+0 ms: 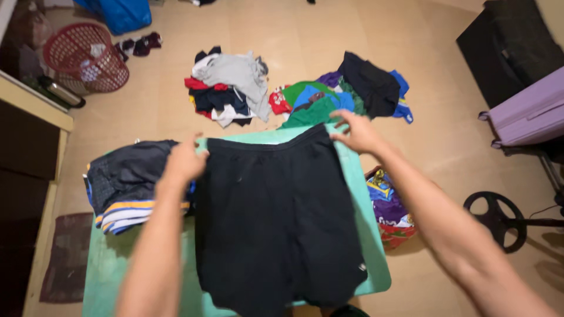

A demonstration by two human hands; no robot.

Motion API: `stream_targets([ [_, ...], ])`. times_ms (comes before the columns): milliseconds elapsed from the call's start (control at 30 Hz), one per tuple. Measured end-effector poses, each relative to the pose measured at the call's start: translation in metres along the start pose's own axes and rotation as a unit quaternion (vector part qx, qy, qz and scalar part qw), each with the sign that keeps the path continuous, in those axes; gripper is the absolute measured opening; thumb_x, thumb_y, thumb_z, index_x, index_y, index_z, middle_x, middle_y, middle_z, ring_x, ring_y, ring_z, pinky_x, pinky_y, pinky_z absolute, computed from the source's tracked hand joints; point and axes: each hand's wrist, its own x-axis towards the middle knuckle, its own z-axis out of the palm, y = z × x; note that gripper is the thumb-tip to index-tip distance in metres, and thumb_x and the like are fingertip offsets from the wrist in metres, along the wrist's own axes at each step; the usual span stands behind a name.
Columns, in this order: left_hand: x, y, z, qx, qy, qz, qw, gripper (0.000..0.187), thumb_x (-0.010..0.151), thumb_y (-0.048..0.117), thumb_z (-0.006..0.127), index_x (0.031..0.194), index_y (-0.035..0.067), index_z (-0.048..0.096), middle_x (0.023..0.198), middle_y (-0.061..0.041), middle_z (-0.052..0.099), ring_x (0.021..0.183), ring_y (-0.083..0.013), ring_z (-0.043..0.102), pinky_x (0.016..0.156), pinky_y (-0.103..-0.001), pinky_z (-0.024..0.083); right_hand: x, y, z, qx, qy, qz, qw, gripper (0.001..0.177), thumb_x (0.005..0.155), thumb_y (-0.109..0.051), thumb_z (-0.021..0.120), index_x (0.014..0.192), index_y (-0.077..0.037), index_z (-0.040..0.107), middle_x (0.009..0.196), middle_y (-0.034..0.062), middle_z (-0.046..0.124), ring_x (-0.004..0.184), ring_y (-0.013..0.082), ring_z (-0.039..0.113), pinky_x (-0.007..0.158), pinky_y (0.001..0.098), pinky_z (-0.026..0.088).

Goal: The person takes various items of clothing, including shorts and jerseys, from a laundry bag and a pile on the floor, folds each piece individually on a green table, and stacks them.

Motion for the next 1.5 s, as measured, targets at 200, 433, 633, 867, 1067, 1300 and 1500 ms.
stream_targets([
  [200, -0.15, -0.09, 0.119, -0.108, 0.021, -0.046, 0.993, 0.033, 0.096, 0.023, 0.066, 0.126, 0.012, 0.072, 0.115, -0.016, 0.079, 0.106, -0.0353, 0.076, 0.092, -0.043, 0.058, -0.157, 0.123, 0.123, -0.175, -0.101, 0.228, 0.952, 0.063, 0.074, -0.061, 0.086, 0.102, -0.006, 0.073, 0.101, 0.0215, 0.077, 0.097, 0.0369, 0.075, 0.083, 0.047, 0.06],
  [433, -0.307, -0.2, 0.151, 0.171, 0.036, -0.288, 0.942, 0.087, 0.075, 0.053, 0.083, 0.143, 0.004, 0.057, 0.113, -0.023, 0.076, 0.112, -0.0452, 0.07, 0.1, -0.052, 0.053, -0.319, 0.093, 0.188, -0.114, -0.104, 0.321, 0.935, 0.048, 0.074, -0.04, 0.092, 0.091, -0.005, 0.065, 0.086, 0.0205, 0.075, 0.086, 0.0393, 0.073, 0.079, 0.0455, 0.057],
  [633, -0.325, -0.212, 0.152, -0.031, 0.0, -0.351, 0.936, 0.044, 0.102, 0.049, 0.062, 0.12, 0.011, 0.078, 0.101, -0.02, 0.08, 0.097, -0.0379, 0.075, 0.09, -0.047, 0.058, -0.34, 0.117, 0.173, -0.061, 0.007, 0.373, 0.926, 0.034, 0.086, -0.023, 0.086, 0.099, -0.006, 0.059, 0.084, 0.0207, 0.073, 0.08, 0.0389, 0.072, 0.077, 0.0464, 0.057],
  [867, -0.346, -0.208, 0.154, -0.191, -0.008, -0.428, 0.884, 0.057, 0.097, 0.045, 0.078, 0.133, 0.001, 0.072, 0.094, -0.024, 0.078, 0.086, -0.0291, 0.069, 0.081, -0.042, 0.057, -0.339, 0.112, 0.155, -0.07, -0.064, 0.403, 0.91, 0.055, 0.077, -0.027, 0.094, 0.115, -0.011, 0.058, 0.091, 0.0165, 0.075, 0.091, 0.0361, 0.076, 0.085, 0.0458, 0.058],
  [1067, -0.339, -0.171, 0.146, -0.393, 0.035, -0.22, 0.892, 0.063, 0.089, 0.015, 0.082, 0.144, -0.006, 0.06, 0.129, -0.016, 0.075, 0.116, -0.019, 0.07, 0.101, -0.034, 0.053, -0.322, 0.031, 0.154, -0.209, 0.112, 0.129, 0.963, 0.05, 0.069, -0.021, 0.09, 0.109, -0.006, 0.065, 0.101, 0.0183, 0.074, 0.097, 0.0384, 0.071, 0.085, 0.0456, 0.057],
  [1300, -0.294, 0.053, 0.115, -0.301, -0.149, -0.069, 0.939, 0.073, 0.081, 0.006, 0.073, 0.151, 0.002, 0.055, 0.124, -0.019, 0.076, 0.106, -0.025, 0.071, 0.091, -0.035, 0.056, -0.245, -0.135, 0.2, 0.481, -0.127, 0.376, 0.782, 0.048, 0.097, -0.047, 0.063, 0.111, -0.003, 0.076, 0.093, 0.0019, 0.081, 0.081, 0.0104, 0.075, 0.074, 0.0277, 0.062],
  [1500, -0.252, 0.083, 0.148, -0.386, -0.44, 0.061, 0.808, 0.048, 0.088, -0.001, 0.066, 0.136, 0.002, 0.073, 0.095, -0.012, 0.082, 0.083, -0.019, 0.076, 0.079, -0.035, 0.06, -0.282, -0.1, 0.182, 0.523, -0.05, 0.394, 0.754, 0.037, 0.094, -0.021, 0.075, 0.117, 0.008, 0.072, 0.093, 0.01, 0.079, 0.08, 0.0184, 0.073, 0.071, 0.0344, 0.059],
])
